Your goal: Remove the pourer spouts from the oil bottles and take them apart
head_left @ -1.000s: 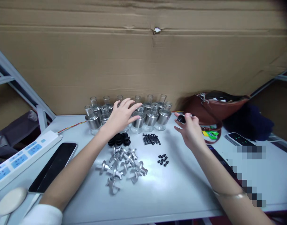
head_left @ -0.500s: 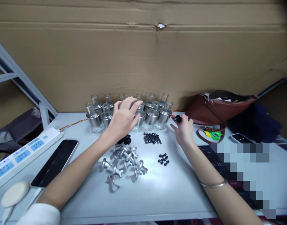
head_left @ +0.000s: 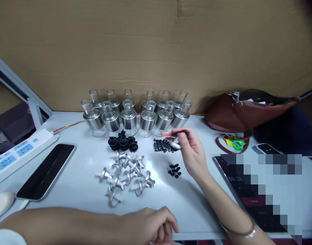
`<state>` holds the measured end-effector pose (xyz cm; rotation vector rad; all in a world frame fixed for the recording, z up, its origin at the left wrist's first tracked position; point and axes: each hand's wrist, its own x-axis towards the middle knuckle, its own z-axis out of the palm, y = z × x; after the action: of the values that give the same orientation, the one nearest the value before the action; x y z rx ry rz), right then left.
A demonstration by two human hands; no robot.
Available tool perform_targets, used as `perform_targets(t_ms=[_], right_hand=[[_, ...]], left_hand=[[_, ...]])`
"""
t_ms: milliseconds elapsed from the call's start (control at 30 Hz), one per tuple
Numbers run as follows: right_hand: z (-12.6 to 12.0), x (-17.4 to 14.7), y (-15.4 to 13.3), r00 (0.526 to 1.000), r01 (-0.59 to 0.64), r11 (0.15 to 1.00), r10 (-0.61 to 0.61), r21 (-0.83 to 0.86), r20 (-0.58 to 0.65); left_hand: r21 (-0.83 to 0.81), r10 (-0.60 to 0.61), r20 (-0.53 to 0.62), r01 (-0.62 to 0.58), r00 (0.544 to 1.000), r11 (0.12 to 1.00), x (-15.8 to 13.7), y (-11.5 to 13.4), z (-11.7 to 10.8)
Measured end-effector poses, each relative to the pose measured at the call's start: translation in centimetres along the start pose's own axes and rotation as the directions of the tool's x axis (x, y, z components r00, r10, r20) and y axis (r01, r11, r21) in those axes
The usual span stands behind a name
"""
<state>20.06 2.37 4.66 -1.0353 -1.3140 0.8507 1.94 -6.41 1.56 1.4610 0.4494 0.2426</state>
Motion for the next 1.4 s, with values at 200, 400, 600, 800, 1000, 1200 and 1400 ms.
perform_targets(t_ms=[200, 400, 600, 800, 1000, 1200, 1400], right_hand=[[-0.6, 0.0, -0.9, 0.943, -0.112, 0.993, 0.119, -0.041, 0.31], [-1.1, -0.3, -0.7, 0.801, -0.419, 0.902, 0.317, 0.099, 0.508], [-0.3, -1.2, -0.7, 0.654, -0.56, 0.825, 0.381, 0.079, 0.654], [-0.8, -1.0, -1.0, 0.721, -0.154, 0.966, 0.254, -0.209, 0.644], [-0.8, -0.9, -1.4, 0.69, 0.309, 0.846, 0.114, -0.434, 0.714], [-0.6, -1.5, -1.0, 0.7, 0.527, 0.678, -0.004, -0.512, 0.715], [-0.8, -1.4, -0.9, 0.688, 0.658, 0.566, -0.184, -0.497, 0.702]], left_hand=[[-0.373, -0.108, -0.077, 0.072, 0.991, 0.925, 1.2, 0.0, -1.0], [-0.483, -0.043, -0.088, -0.005, 0.995, 0.876, 1.3, -0.6, -1.3], [-0.638, -0.033, -0.019, 0.013, 0.999, 0.77, 1.7, -0.5, -1.9], [-0.693, -0.12, -0.194, -0.05, 0.974, 0.719, 2.1, -1.6, -1.3], [-0.679, -0.107, -0.222, -0.075, 0.969, 0.73, 1.9, -2.0, -1.1], [-0.583, -0.162, -0.158, 0.04, 0.974, 0.811, 1.4, -0.3, -1.3], [-0.551, -0.174, -0.15, 0.063, 0.973, 0.832, 1.3, -0.2, -1.3]])
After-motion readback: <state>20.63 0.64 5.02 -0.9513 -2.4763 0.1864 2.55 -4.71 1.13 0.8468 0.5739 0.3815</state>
